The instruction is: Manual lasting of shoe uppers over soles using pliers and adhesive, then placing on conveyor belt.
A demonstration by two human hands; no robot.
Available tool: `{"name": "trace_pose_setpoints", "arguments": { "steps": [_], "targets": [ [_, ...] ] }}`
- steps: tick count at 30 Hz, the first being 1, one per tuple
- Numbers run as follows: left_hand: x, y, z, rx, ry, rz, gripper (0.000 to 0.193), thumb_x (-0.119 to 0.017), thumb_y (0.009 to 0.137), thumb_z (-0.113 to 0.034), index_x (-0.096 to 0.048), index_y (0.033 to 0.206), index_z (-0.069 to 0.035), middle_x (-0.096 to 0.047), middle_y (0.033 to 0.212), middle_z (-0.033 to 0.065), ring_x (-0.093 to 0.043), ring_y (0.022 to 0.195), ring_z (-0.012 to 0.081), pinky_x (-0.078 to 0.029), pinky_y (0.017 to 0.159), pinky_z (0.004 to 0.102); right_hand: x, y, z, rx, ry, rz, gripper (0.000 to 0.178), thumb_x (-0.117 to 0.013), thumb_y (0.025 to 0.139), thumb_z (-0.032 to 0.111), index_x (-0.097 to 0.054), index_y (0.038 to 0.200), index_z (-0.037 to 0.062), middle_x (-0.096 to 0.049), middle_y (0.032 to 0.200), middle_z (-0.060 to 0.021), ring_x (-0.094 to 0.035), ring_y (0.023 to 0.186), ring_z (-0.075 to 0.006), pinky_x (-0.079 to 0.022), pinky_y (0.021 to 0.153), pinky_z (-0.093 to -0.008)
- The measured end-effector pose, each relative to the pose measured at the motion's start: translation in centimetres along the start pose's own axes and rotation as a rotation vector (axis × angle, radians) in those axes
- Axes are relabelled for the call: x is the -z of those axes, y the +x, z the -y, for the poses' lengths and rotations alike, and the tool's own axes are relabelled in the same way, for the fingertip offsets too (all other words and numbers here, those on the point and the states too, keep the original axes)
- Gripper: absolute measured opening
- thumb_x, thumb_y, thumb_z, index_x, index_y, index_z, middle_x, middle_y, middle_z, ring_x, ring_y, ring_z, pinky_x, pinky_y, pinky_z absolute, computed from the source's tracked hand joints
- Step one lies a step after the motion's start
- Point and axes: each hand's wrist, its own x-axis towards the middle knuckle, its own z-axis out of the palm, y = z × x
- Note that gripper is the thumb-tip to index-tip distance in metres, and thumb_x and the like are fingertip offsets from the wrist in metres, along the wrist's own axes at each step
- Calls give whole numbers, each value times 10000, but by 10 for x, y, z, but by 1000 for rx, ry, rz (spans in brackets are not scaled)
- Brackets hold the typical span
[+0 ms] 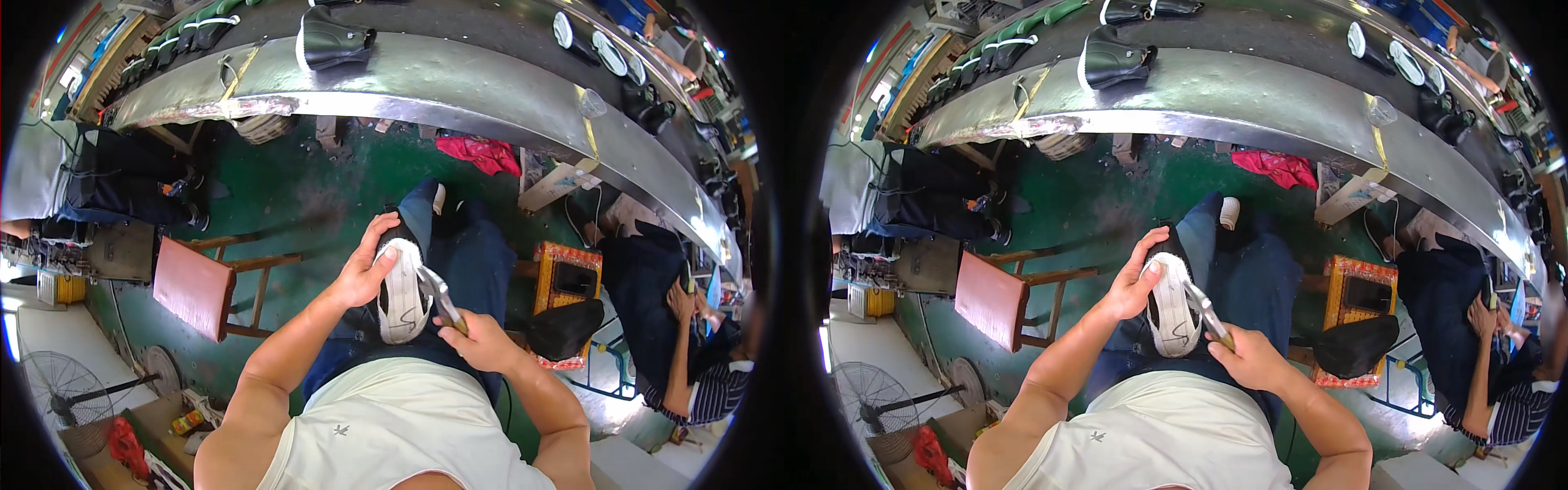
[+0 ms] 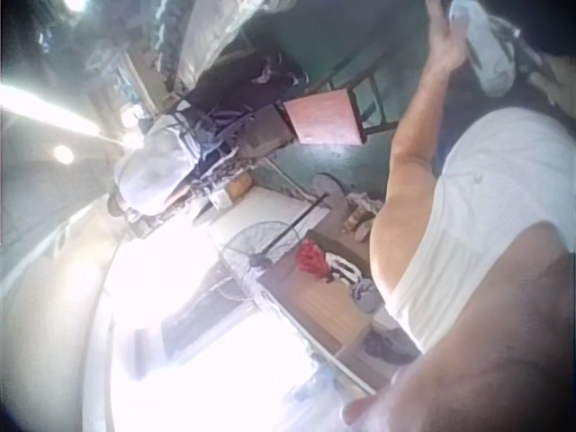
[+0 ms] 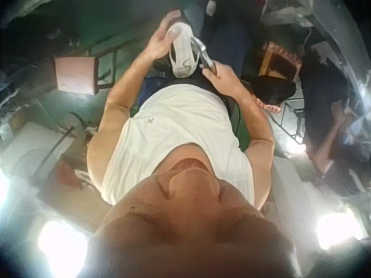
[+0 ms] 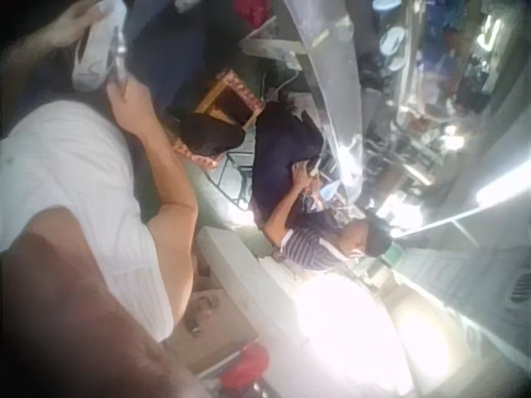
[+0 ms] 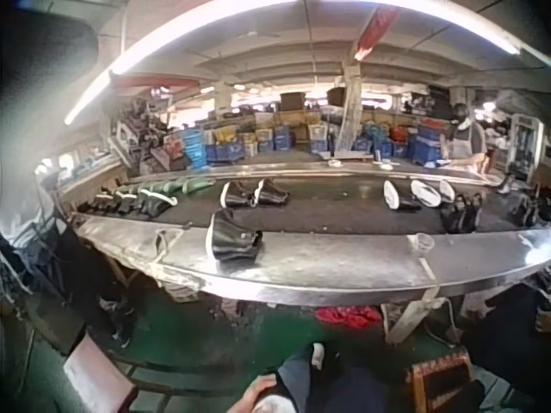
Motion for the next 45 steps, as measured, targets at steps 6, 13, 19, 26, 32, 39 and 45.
{"name": "trace_pose_setpoints", "arguments": {
  "steps": [6,13,19,26,32,39,45],
  "targets": [
    [-4,8,2,-80,80,8,517,-483,1070,-322,-388,1489,-35,-336,1580,169,-296,1487,290,-215,1211,404,-3,40,32,308,-568,-455,595,-811,834,284,-532,1257,-29,-655,1077,-193,-662,1015,-377,-528,844,-457],
    [4,9,7,-27,42,25,516,-566,1002,-207,-416,1455,-13,-396,1542,213,-328,1480,368,-243,1215,438,15,86,13,236,-123,-252,485,-781,849,195,-556,1223,-18,-693,1098,-233,-684,1039,-407,-538,894,-435],
    [2,13,15,18,-27,78,481,-528,1037,-175,-397,1477,-30,-378,1562,194,-340,1471,312,-262,1203,414,15,97,27,521,-272,-503,401,-655,860,73,-542,1231,-29,-699,1073,-204,-678,1012,-416,-532,873,-479],
    [-7,17,6,84,149,13,491,-572,975,-124,-436,1435,-18,-421,1493,239,-378,1433,400,-267,1209,463,36,123,44,521,-570,-233,275,-683,836,126,-613,1096,66,-698,973,-214,-694,881,-415,-555,758,-509],
    [-18,27,-8,7,229,69,500,-594,1004,-238,-447,1435,-29,-393,1540,243,-285,1493,447,-194,1240,495,83,106,45,359,410,-400,299,-666,955,142,-562,1195,-3,-690,1048,-56,-639,919,-116,-529,781,-303],
    [6,18,1,62,77,109,519,-508,1062,-238,-351,1524,-60,-294,1594,176,-278,1497,282,-216,1215,391,19,-8,-2,-116,40,-98,314,-599,1007,214,-609,1243,7,-738,920,-78,-685,771,-160,-541,769,-313],
    [3,23,4,36,124,167,525,-483,1069,-237,-325,1535,-54,-288,1599,187,-269,1505,300,-211,1219,398,11,14,15,-40,75,18,349,-573,1024,234,-590,1273,-10,-692,956,-110,-672,826,-184,-533,772,-330]
  ]
}}
